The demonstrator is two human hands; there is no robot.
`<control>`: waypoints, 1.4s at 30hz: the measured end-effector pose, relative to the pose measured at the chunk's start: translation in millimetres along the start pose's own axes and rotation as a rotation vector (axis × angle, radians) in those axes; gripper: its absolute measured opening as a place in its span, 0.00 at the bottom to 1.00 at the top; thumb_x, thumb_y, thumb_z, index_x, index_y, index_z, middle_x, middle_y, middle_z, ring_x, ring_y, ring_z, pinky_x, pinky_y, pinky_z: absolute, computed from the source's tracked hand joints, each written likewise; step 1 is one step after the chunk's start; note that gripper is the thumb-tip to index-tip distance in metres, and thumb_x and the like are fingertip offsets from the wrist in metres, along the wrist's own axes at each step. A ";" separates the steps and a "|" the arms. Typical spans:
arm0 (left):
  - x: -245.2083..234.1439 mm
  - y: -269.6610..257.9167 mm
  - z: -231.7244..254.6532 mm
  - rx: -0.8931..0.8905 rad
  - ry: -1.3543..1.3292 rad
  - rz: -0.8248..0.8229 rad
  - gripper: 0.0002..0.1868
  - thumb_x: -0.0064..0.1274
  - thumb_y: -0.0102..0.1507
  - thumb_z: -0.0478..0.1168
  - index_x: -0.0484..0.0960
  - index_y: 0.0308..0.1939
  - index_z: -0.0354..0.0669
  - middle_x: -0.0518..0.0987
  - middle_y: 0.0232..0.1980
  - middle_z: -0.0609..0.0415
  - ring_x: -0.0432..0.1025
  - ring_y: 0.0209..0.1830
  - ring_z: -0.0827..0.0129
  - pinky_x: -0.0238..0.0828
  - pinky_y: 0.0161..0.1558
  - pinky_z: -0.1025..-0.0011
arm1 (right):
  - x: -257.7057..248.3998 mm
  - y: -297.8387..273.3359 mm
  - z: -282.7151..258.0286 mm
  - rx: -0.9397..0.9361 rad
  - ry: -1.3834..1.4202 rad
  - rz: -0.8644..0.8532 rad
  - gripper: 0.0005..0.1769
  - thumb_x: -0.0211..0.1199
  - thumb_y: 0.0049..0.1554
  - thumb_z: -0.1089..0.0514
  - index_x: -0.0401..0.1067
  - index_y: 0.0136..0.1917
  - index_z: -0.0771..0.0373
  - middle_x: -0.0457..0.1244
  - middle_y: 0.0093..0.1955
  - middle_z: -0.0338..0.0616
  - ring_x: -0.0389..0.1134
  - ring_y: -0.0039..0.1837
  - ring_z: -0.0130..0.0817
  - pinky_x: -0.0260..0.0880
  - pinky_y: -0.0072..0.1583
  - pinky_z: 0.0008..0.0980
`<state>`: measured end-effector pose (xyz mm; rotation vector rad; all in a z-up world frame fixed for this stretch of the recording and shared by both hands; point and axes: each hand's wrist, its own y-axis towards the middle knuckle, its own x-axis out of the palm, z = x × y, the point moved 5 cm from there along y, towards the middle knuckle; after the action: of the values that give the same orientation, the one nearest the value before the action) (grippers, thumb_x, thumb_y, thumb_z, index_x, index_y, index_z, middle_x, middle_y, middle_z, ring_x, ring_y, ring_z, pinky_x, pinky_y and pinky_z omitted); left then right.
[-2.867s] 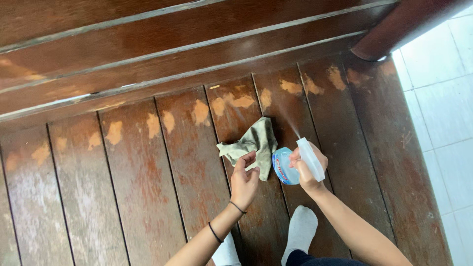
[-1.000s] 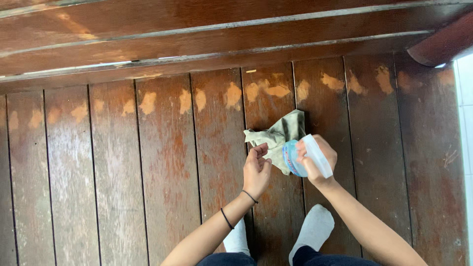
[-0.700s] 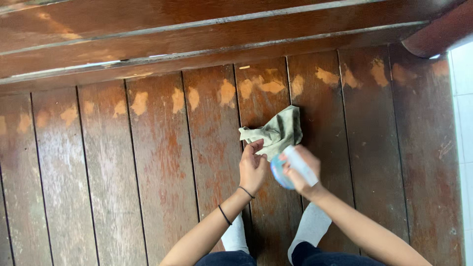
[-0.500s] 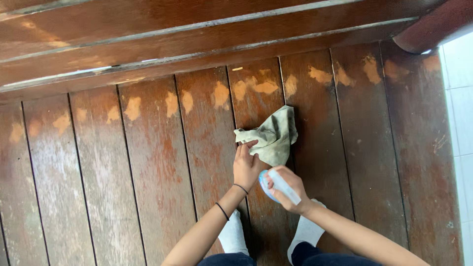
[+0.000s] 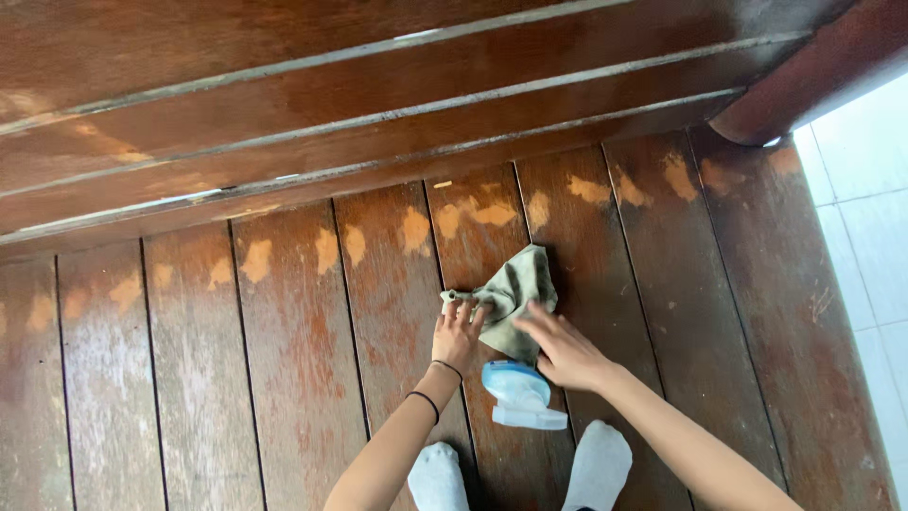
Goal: The person sprays a liquid from a bottle onto a wooden ledge and a pillar base and wipes them with a cloth.
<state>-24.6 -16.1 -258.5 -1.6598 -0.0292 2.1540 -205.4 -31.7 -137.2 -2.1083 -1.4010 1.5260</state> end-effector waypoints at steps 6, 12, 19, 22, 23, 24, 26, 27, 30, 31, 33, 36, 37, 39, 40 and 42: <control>-8.5 28.0 -3.5 -0.031 -0.047 -0.060 0.51 0.67 0.48 0.45 0.59 0.72 0.42 0.67 0.66 0.40 0.61 0.67 0.44 0.68 0.58 0.55 | -2.5 49.9 12.7 0.100 -0.049 0.199 0.50 0.75 0.48 0.49 0.54 0.78 0.46 0.24 0.85 0.56 0.28 0.82 0.64 0.41 0.77 0.62; -104.2 41.8 24.2 -0.003 -0.263 0.263 0.21 0.55 0.62 0.37 0.74 0.59 0.47 0.76 0.52 0.47 0.70 0.58 0.50 0.71 0.56 0.56 | 4.5 78.6 82.6 0.026 0.566 0.744 0.27 0.59 0.54 0.70 0.69 0.67 0.56 0.62 0.74 0.50 0.64 0.74 0.49 0.70 0.69 0.47; -306.9 123.7 149.6 0.259 -0.721 0.669 0.26 0.55 0.62 0.31 0.74 0.66 0.44 0.75 0.62 0.42 0.70 0.62 0.44 0.70 0.62 0.57 | -222.2 -20.7 94.6 -0.289 0.916 1.470 0.23 0.48 0.60 0.69 0.65 0.68 0.67 0.61 0.71 0.52 0.62 0.73 0.44 0.61 0.74 0.40; -378.4 165.3 210.8 0.473 -0.833 0.768 0.36 0.52 0.60 0.27 0.66 0.74 0.45 0.67 0.74 0.39 0.64 0.74 0.42 0.65 0.72 0.58 | -321.9 -70.1 94.7 -0.796 1.257 1.519 0.37 0.53 0.55 0.59 0.59 0.78 0.65 0.55 0.77 0.53 0.58 0.78 0.45 0.58 0.79 0.39; -397.0 177.9 226.7 0.538 -0.862 0.794 0.41 0.50 0.57 0.25 0.63 0.76 0.45 0.64 0.76 0.38 0.61 0.77 0.40 0.62 0.74 0.57 | -351.7 -83.9 95.4 -0.974 1.298 1.494 0.38 0.54 0.57 0.55 0.55 0.79 0.62 0.54 0.78 0.53 0.57 0.79 0.45 0.58 0.81 0.41; -413.0 194.4 239.9 0.578 -0.891 0.791 0.41 0.48 0.59 0.24 0.61 0.77 0.45 0.62 0.78 0.40 0.60 0.78 0.42 0.62 0.75 0.58 | -378.9 -93.7 96.6 -1.153 1.333 1.458 0.39 0.54 0.59 0.50 0.51 0.80 0.60 0.53 0.80 0.53 0.57 0.81 0.46 0.58 0.82 0.43; -432.7 225.4 263.1 0.630 -0.919 0.783 0.41 0.46 0.61 0.23 0.61 0.79 0.47 0.61 0.81 0.42 0.60 0.79 0.45 0.63 0.76 0.59 | -418.2 -110.1 114.7 -0.833 1.122 1.672 0.40 0.57 0.63 0.53 0.47 0.83 0.62 0.51 0.81 0.53 0.56 0.81 0.46 0.57 0.81 0.41; -441.3 244.4 272.3 0.643 -0.912 0.786 0.41 0.45 0.61 0.23 0.62 0.79 0.47 0.61 0.82 0.43 0.60 0.79 0.47 0.64 0.77 0.60 | -435.1 -114.5 125.5 -0.674 1.012 1.763 0.40 0.58 0.64 0.55 0.46 0.84 0.62 0.50 0.81 0.53 0.55 0.80 0.45 0.57 0.81 0.40; -452.6 292.2 290.6 0.700 -0.911 0.757 0.39 0.50 0.62 0.26 0.63 0.78 0.47 0.62 0.82 0.45 0.60 0.80 0.50 0.63 0.77 0.60 | -469.1 -113.2 154.1 -0.428 0.788 1.942 0.39 0.64 0.67 0.57 0.46 0.81 0.64 0.50 0.81 0.56 0.57 0.79 0.46 0.63 0.78 0.42; -453.8 305.7 290.5 0.718 -0.912 0.739 0.38 0.53 0.63 0.27 0.63 0.77 0.47 0.62 0.81 0.45 0.59 0.81 0.50 0.62 0.77 0.59 | -477.6 -104.0 162.5 -0.379 0.780 1.926 0.37 0.63 0.68 0.56 0.48 0.81 0.65 0.53 0.79 0.56 0.59 0.78 0.45 0.63 0.77 0.41; -447.6 319.6 281.6 0.696 -0.846 0.771 0.38 0.54 0.63 0.29 0.63 0.77 0.46 0.63 0.80 0.45 0.58 0.82 0.50 0.60 0.78 0.58 | -484.4 -85.1 177.8 -0.266 0.770 1.888 0.32 0.61 0.70 0.55 0.52 0.80 0.65 0.59 0.76 0.55 0.63 0.76 0.42 0.64 0.76 0.39; -429.0 319.7 264.6 0.685 -0.911 0.711 0.36 0.53 0.64 0.30 0.63 0.77 0.44 0.62 0.80 0.43 0.57 0.82 0.48 0.58 0.78 0.58 | -477.0 -67.2 173.8 -0.429 0.730 1.916 0.27 0.58 0.71 0.57 0.56 0.78 0.68 0.50 0.83 0.55 0.58 0.79 0.43 0.61 0.77 0.40; -426.0 316.4 255.9 0.689 -0.953 0.681 0.36 0.52 0.64 0.30 0.63 0.77 0.43 0.62 0.80 0.42 0.57 0.81 0.48 0.58 0.78 0.58 | -473.5 -60.2 167.5 -0.335 0.691 1.914 0.27 0.58 0.70 0.57 0.57 0.77 0.68 0.53 0.81 0.55 0.60 0.78 0.44 0.62 0.77 0.40; -428.0 305.4 233.3 0.684 -0.977 0.714 0.34 0.54 0.65 0.32 0.65 0.75 0.42 0.64 0.79 0.42 0.59 0.80 0.48 0.59 0.77 0.59 | -464.7 -50.6 147.2 -0.162 0.605 1.915 0.26 0.57 0.68 0.57 0.59 0.75 0.68 0.58 0.78 0.54 0.63 0.76 0.45 0.63 0.76 0.38; -430.8 298.4 222.5 0.690 -0.986 0.734 0.33 0.56 0.65 0.32 0.66 0.74 0.41 0.66 0.78 0.42 0.61 0.80 0.48 0.60 0.76 0.59 | -458.7 -49.2 127.5 -0.171 0.462 1.964 0.25 0.57 0.69 0.59 0.59 0.75 0.69 0.55 0.80 0.57 0.58 0.80 0.49 0.58 0.78 0.42; -434.6 283.8 204.0 0.677 -0.996 0.715 0.31 0.52 0.67 0.31 0.67 0.75 0.40 0.67 0.78 0.41 0.61 0.80 0.49 0.58 0.77 0.59 | -455.8 -43.6 93.4 -0.227 0.360 1.999 0.22 0.56 0.68 0.61 0.61 0.73 0.70 0.51 0.83 0.59 0.51 0.85 0.53 0.52 0.81 0.45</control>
<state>-215.8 -373.6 124.4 -0.1188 0.9936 2.7948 -318.8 -390.2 140.1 -3.5942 1.3173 0.8206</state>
